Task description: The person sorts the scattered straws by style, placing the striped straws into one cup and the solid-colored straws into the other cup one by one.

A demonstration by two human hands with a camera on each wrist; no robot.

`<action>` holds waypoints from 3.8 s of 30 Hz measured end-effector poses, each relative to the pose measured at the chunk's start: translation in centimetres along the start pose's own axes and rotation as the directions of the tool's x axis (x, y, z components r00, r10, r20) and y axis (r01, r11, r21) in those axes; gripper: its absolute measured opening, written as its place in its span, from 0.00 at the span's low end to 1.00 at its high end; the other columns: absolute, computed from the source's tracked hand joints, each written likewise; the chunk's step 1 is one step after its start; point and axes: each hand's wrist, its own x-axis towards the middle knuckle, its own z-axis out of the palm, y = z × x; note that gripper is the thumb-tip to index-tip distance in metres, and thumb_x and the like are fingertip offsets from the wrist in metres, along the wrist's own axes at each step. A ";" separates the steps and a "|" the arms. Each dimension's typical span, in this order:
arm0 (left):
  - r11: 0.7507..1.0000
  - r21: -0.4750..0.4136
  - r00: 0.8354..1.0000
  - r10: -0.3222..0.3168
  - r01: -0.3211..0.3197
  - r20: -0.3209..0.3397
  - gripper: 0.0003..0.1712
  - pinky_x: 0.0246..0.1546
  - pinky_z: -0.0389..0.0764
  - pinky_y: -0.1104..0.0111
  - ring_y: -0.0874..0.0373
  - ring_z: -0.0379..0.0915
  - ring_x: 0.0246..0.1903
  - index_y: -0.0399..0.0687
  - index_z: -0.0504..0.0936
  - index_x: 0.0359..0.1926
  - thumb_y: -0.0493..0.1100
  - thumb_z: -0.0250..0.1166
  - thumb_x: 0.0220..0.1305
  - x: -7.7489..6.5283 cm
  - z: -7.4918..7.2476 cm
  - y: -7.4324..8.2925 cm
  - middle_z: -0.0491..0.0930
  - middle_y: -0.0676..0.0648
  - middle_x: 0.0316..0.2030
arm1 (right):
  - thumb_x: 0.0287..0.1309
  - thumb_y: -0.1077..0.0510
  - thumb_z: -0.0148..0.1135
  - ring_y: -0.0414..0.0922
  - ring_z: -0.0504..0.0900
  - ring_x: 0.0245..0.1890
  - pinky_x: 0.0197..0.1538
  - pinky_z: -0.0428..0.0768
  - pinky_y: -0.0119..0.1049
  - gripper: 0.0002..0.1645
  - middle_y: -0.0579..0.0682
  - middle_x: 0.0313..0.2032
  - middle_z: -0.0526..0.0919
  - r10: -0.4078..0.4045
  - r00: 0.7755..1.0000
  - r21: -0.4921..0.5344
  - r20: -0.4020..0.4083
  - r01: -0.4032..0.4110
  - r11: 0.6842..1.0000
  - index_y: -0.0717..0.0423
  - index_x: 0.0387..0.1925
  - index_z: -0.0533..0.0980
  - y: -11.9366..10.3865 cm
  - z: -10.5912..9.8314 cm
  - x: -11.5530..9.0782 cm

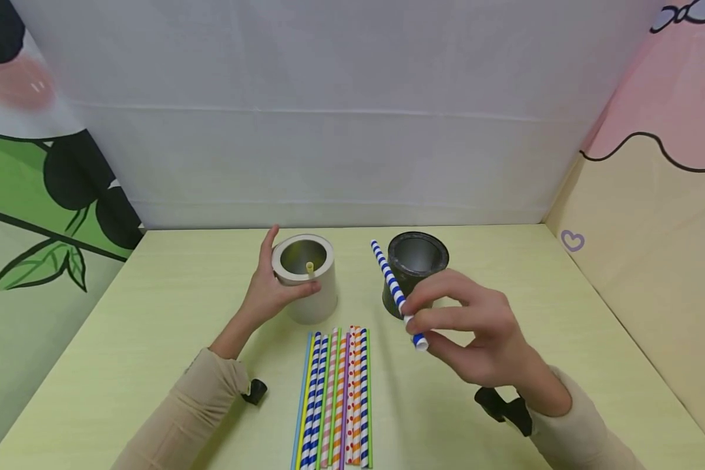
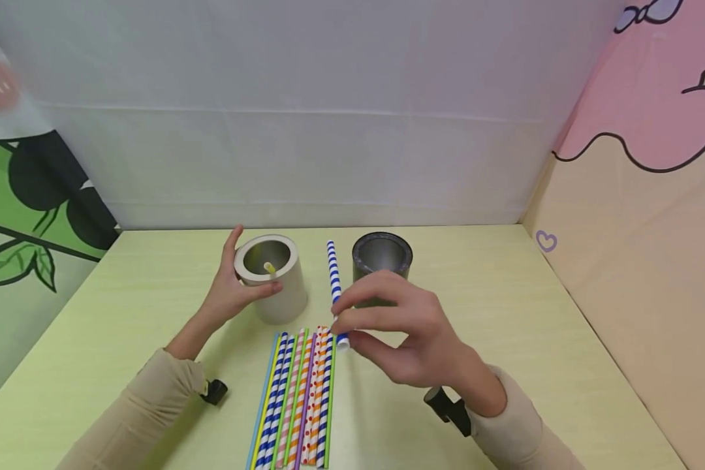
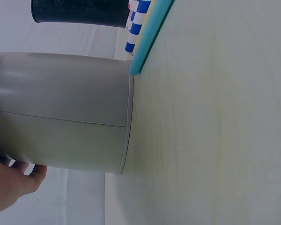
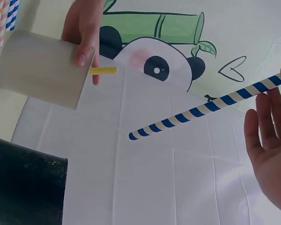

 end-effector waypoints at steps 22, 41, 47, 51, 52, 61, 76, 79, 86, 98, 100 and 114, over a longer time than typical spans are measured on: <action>1.000 0.000 1.000 -0.010 0.010 -0.007 0.70 0.60 0.62 0.42 0.47 0.61 0.63 0.83 0.36 0.72 0.51 0.80 0.41 0.1 0.0 0.3 0.61 0.44 0.68 | 0.58 0.66 0.65 0.47 0.82 0.40 0.47 0.80 0.33 0.12 0.54 0.38 0.84 0.240 0.916 0.135 -0.322 -0.206 0.969 0.76 0.35 0.76 2.4 0.3 -0.7; 1.000 -0.025 1.000 -0.006 0.006 -0.002 0.70 0.60 0.64 0.43 0.48 0.62 0.62 0.86 0.37 0.71 0.51 0.80 0.41 0.3 0.1 0.0 0.61 0.46 0.67 | 0.61 0.60 0.64 0.44 0.81 0.36 0.43 0.81 0.32 0.19 0.53 0.38 0.84 0.303 0.870 0.081 -0.390 -0.295 0.952 0.78 0.38 0.75 6.3 2.1 0.7; 1.000 -0.027 1.000 -0.009 0.009 0.002 0.70 0.59 0.65 0.44 0.47 0.62 0.62 0.85 0.37 0.71 0.51 0.80 0.41 0.2 0.1 -0.1 0.61 0.46 0.67 | 0.61 0.60 0.64 0.42 0.80 0.34 0.39 0.81 0.31 0.17 0.54 0.37 0.84 0.309 0.877 0.076 -0.368 -0.303 0.950 0.76 0.38 0.76 7.4 3.2 0.9; 0.999 -0.029 1.000 -0.013 0.013 -0.002 0.70 0.60 0.64 0.43 0.48 0.61 0.63 0.85 0.37 0.71 0.52 0.80 0.41 0.1 0.2 -0.2 0.61 0.45 0.67 | 0.62 0.59 0.62 0.42 0.82 0.37 0.39 0.82 0.33 0.16 0.61 0.37 0.83 0.333 0.885 0.046 -0.325 -0.337 0.941 0.73 0.40 0.77 8.1 4.1 1.0; 0.999 -0.030 1.000 -0.014 0.014 -0.002 0.70 0.60 0.63 0.43 0.48 0.61 0.63 0.85 0.37 0.71 0.52 0.80 0.41 0.1 0.2 -0.2 0.61 0.45 0.67 | 0.63 0.59 0.62 0.42 0.82 0.37 0.39 0.82 0.33 0.15 0.62 0.37 0.83 0.339 0.887 0.038 -0.313 -0.345 0.938 0.72 0.41 0.77 8.2 4.3 1.1; 0.999 -0.031 1.000 -0.018 0.018 0.003 0.70 0.61 0.63 0.44 0.48 0.62 0.62 0.79 0.37 0.73 0.53 0.80 0.42 0.0 0.1 -0.1 0.61 0.45 0.67 | 0.53 0.73 0.63 0.45 0.83 0.37 0.35 0.81 0.35 0.11 0.58 0.36 0.83 0.361 0.894 0.002 -0.265 -0.374 0.927 0.67 0.41 0.79 9.6 6.0 1.2; 0.999 -0.028 1.000 -0.022 0.022 0.004 0.70 0.61 0.63 0.45 0.48 0.62 0.63 0.76 0.36 0.74 0.54 0.80 0.42 0.0 0.1 -0.2 0.60 0.45 0.68 | 0.56 0.71 0.64 0.46 0.84 0.37 0.33 0.81 0.35 0.09 0.55 0.36 0.84 0.421 0.879 -0.054 -0.225 -0.443 0.895 0.62 0.40 0.80 11.3 7.5 0.2; 0.999 -0.029 1.000 -0.023 0.023 0.003 0.71 0.61 0.63 0.45 0.48 0.62 0.63 0.75 0.36 0.74 0.54 0.80 0.42 0.0 0.1 -0.2 0.61 0.45 0.68 | 0.56 0.70 0.64 0.46 0.84 0.37 0.33 0.81 0.35 0.09 0.54 0.36 0.85 0.444 0.869 -0.054 -0.219 -0.465 0.884 0.62 0.39 0.80 11.6 7.8 -0.2; 0.999 -0.038 1.000 -0.019 0.019 0.000 0.71 0.60 0.63 0.44 0.48 0.62 0.62 0.71 0.36 0.75 0.54 0.80 0.42 0.0 0.1 -0.3 0.61 0.45 0.67 | 0.53 0.71 0.66 0.49 0.84 0.36 0.31 0.80 0.39 0.11 0.57 0.36 0.85 0.481 0.854 -0.076 -0.199 -0.503 0.861 0.65 0.40 0.80 12.5 8.6 -1.1; 0.999 -0.041 1.000 -0.018 0.019 0.003 0.71 0.60 0.64 0.44 0.48 0.62 0.62 0.73 0.36 0.74 0.53 0.80 0.42 -0.1 0.2 -0.4 0.61 0.46 0.67 | 0.59 0.64 0.64 0.43 0.84 0.38 0.36 0.81 0.35 0.11 0.52 0.39 0.86 0.568 0.818 -0.113 -0.089 -0.575 0.810 0.61 0.44 0.81 12.7 9.5 -2.2; 0.999 -0.037 1.000 -0.016 0.016 0.004 0.70 0.60 0.64 0.44 0.48 0.62 0.63 0.74 0.36 0.74 0.52 0.80 0.42 -0.1 0.2 -0.2 0.61 0.45 0.67 | 0.58 0.64 0.64 0.43 0.84 0.38 0.37 0.82 0.35 0.12 0.53 0.39 0.86 0.573 0.817 -0.123 -0.072 -0.577 0.807 0.61 0.45 0.81 12.8 9.7 -2.3; 0.998 -0.051 0.999 -0.027 0.028 0.019 0.69 0.60 0.65 0.45 0.43 0.60 0.63 0.57 0.35 0.76 0.39 0.77 0.46 -0.7 -0.1 2.2 0.59 0.37 0.67 | 0.59 0.61 0.64 0.40 0.83 0.38 0.44 0.79 0.36 0.12 0.49 0.40 0.86 0.542 0.838 -0.217 0.058 -0.520 0.826 0.59 0.44 0.82 13.3 11.1 -3.3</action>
